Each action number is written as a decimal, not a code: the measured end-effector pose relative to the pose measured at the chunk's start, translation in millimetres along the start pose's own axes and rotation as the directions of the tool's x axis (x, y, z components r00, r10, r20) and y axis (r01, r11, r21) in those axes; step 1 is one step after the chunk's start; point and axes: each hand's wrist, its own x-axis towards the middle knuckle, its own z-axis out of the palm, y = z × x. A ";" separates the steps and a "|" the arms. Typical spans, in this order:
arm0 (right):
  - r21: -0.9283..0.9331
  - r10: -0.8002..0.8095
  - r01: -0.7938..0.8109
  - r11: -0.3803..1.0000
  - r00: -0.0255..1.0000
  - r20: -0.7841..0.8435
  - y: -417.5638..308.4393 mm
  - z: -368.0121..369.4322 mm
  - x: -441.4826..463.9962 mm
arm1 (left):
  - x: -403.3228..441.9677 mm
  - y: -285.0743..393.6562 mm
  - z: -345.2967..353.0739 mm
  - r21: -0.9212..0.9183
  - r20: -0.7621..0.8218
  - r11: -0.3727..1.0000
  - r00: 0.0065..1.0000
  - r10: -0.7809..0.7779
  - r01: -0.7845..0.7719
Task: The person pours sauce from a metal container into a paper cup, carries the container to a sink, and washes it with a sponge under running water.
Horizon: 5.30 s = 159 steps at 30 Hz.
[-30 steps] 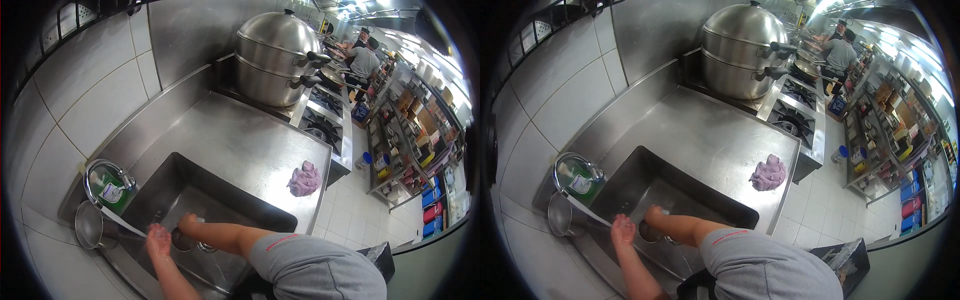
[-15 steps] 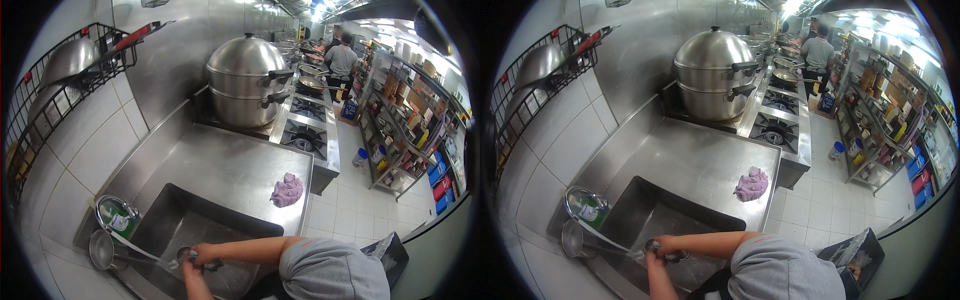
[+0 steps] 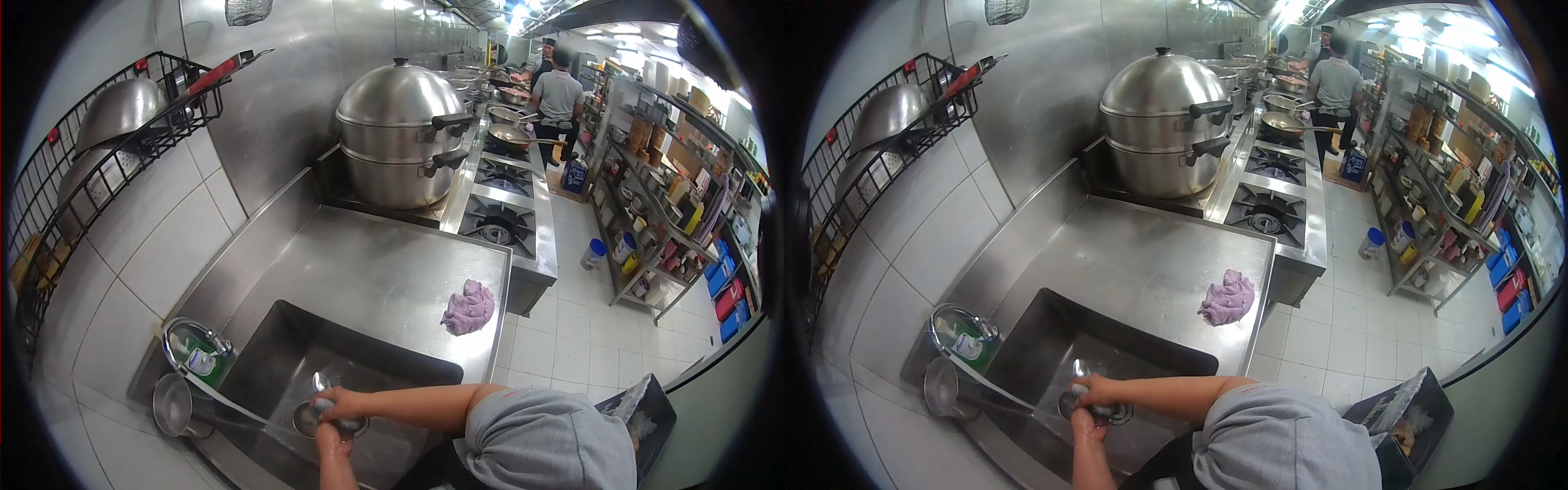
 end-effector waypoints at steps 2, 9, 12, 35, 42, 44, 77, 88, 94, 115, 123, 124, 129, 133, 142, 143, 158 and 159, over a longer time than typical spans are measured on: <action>-0.037 0.122 -0.129 0.991 0.980 -0.158 -2.6 5.7 0.8 | 3.0 9.1 -3.2 0.077 0.110 0.997 0.994 0.006 -0.014; 0.365 0.391 -0.226 0.903 0.784 -0.482 14.2 -20.3 54.9 | -7.5 10.4 15.5 0.047 0.010 0.997 0.998 0.057 -0.058; 0.341 0.453 -0.371 0.864 0.867 -0.206 -13.8 -0.2 30.2 | -0.2 27.9 4.3 0.029 0.096 1.000 0.995 0.005 -0.008; 0.191 0.200 -0.164 0.968 0.962 -0.184 -16.6 4.4 43.5 | -10.2 27.1 17.8 -0.151 -0.010 0.981 0.992 0.124 -0.124; -0.495 -0.071 0.171 0.852 0.974 0.213 -6.1 45.9 45.1 | 15.5 38.4 -19.6 -0.112 -0.073 0.953 0.959 0.274 -0.280; -0.088 -0.061 0.051 0.995 0.991 -0.117 -9.7 44.8 9.1 | 33.6 28.3 -30.1 -0.111 -0.017 0.970 0.976 0.217 -0.217; 0.110 0.257 -0.260 0.959 0.965 0.044 -17.7 22.6 -61.5 | 16.0 30.7 -9.7 -0.012 0.106 0.979 0.974 0.202 -0.202; 0.109 0.247 -0.243 0.964 0.968 -0.029 -4.7 12.5 -35.3 | 19.0 32.6 -29.3 -0.132 0.104 0.967 0.967 0.234 -0.220; -0.270 -0.104 0.023 0.963 0.951 -0.290 -6.6 -1.0 26.9 | 39.0 -4.6 -18.9 0.516 0.153 0.805 0.956 0.248 -0.292; -0.593 0.005 0.013 0.805 1.000 0.029 4.3 -76.9 29.0 | -6.0 24.7 0.5 0.881 0.101 0.460 0.994 0.047 -0.111; -0.698 -0.057 0.715 0.041 0.699 0.713 37.5 -24.0 34.7 | 15.9 -1.1 -17.8 0.952 0.282 -0.162 0.951 0.129 -0.260; -0.700 -0.058 0.713 0.045 0.701 0.711 38.3 -26.1 39.9 | 13.5 -1.5 -19.3 0.945 0.307 -0.159 0.943 0.132 -0.285; -0.434 -0.318 0.314 0.844 0.946 0.066 13.5 -83.5 61.1 | 13.2 19.0 -18.4 0.827 0.244 0.429 0.919 0.308 -0.363; 0.160 -0.056 0.121 0.980 0.930 -0.363 7.0 -44.7 57.7 | 0.1 20.0 -1.1 0.556 0.110 0.800 0.974 0.197 -0.224; 0.608 0.306 -0.247 0.754 0.952 0.006 -21.4 -20.8 38.7 | -1.0 40.5 -6.4 0.135 0.131 0.991 0.991 -0.006 -0.012; 0.377 0.297 -0.246 0.893 0.951 -0.082 -30.5 -25.5 32.6 | -0.8 38.2 -2.7 0.133 0.134 0.991 0.991 -0.006 -0.012; 0.828 0.025 -0.151 0.540 0.986 0.163 -14.8 -34.1 34.2 | 8.9 34.7 -15.5 -0.293 0.763 0.767 0.623 -0.173 0.571; 0.796 0.115 -0.111 0.596 0.992 0.053 -14.5 -32.5 38.8 | 5.3 36.2 -12.8 -0.271 0.733 0.808 0.657 -0.179 0.523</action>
